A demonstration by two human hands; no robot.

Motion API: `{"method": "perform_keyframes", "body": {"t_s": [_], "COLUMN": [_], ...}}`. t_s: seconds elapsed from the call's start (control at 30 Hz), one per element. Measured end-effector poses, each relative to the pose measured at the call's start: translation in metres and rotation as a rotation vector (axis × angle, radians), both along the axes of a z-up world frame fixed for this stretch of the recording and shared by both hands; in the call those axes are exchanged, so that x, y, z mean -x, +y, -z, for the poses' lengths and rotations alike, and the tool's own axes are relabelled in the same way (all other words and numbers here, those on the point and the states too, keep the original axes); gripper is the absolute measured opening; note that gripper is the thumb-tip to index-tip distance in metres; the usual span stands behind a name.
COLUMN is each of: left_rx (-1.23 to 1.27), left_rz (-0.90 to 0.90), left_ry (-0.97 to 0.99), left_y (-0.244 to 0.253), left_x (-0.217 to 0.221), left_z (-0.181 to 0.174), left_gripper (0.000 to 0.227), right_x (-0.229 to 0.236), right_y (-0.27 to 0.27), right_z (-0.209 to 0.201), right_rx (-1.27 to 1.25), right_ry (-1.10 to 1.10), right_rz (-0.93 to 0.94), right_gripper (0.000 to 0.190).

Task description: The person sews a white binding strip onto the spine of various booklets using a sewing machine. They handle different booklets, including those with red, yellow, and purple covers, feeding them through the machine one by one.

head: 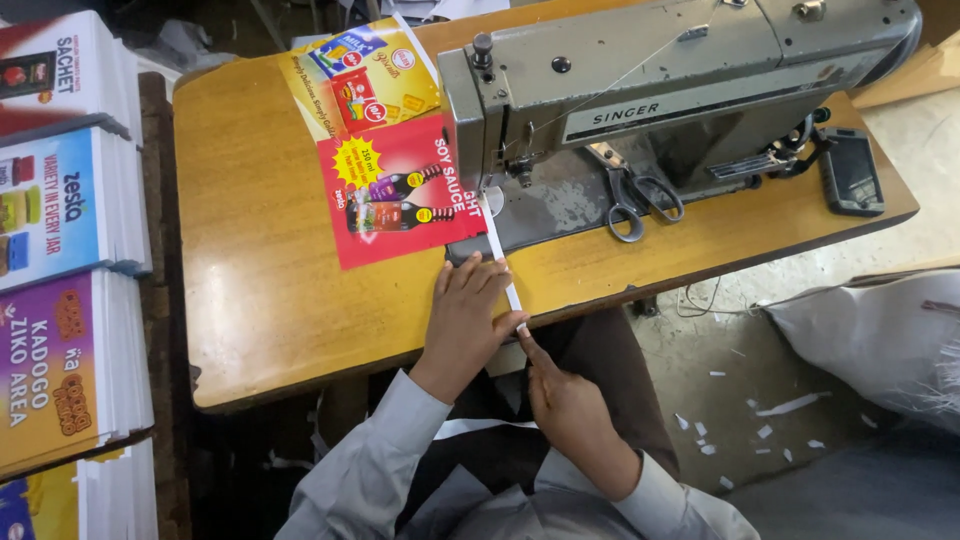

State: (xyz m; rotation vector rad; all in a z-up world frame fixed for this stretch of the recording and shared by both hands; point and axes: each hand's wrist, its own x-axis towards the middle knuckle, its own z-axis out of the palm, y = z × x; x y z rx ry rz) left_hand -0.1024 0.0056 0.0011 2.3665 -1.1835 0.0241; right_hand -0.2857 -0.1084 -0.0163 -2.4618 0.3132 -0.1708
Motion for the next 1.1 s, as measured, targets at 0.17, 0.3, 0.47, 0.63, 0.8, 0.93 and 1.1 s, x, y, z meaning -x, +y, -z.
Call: {"method": "perform_keyframes", "body": {"t_s": [0.17, 0.3, 0.47, 0.63, 0.8, 0.93, 1.1], "left_rx": [-0.012, 0.0, 0.024, 0.013, -0.034, -0.083, -0.022], "left_rz": [-0.004, 0.024, 0.023, 0.026, 0.011, 0.008, 0.007], "left_ry": [-0.001, -0.004, -0.061, -0.059, -0.033, -0.024, -0.057], "left_y": [-0.001, 0.003, 0.004, 0.001, -0.001, -0.003, -0.002], "left_x": [0.0, -0.001, 0.003, 0.004, 0.003, 0.0, 0.005], "left_z": [0.002, 0.001, 0.004, -0.005, -0.004, -0.01, -0.007], "left_gripper": [0.049, 0.045, 0.038, 0.034, 0.037, 0.039, 0.031], "right_x": [0.001, 0.002, 0.005, 0.009, 0.008, 0.001, 0.0], "right_y": [-0.002, -0.005, -0.001, -0.002, -0.003, -0.007, -0.008], "right_z": [0.001, 0.009, -0.004, -0.015, 0.006, 0.013, 0.009], "right_rx": [0.017, 0.025, 0.003, -0.025, 0.042, 0.031, -0.009], "right_ry": [-0.01, 0.031, 0.086, 0.12, 0.168, 0.051, 0.058], "right_rz": [-0.006, -0.005, 0.0, 0.008, -0.007, -0.029, -0.007], "right_gripper": [0.059, 0.061, 0.062, 0.061, 0.063, 0.06, 0.06]}}
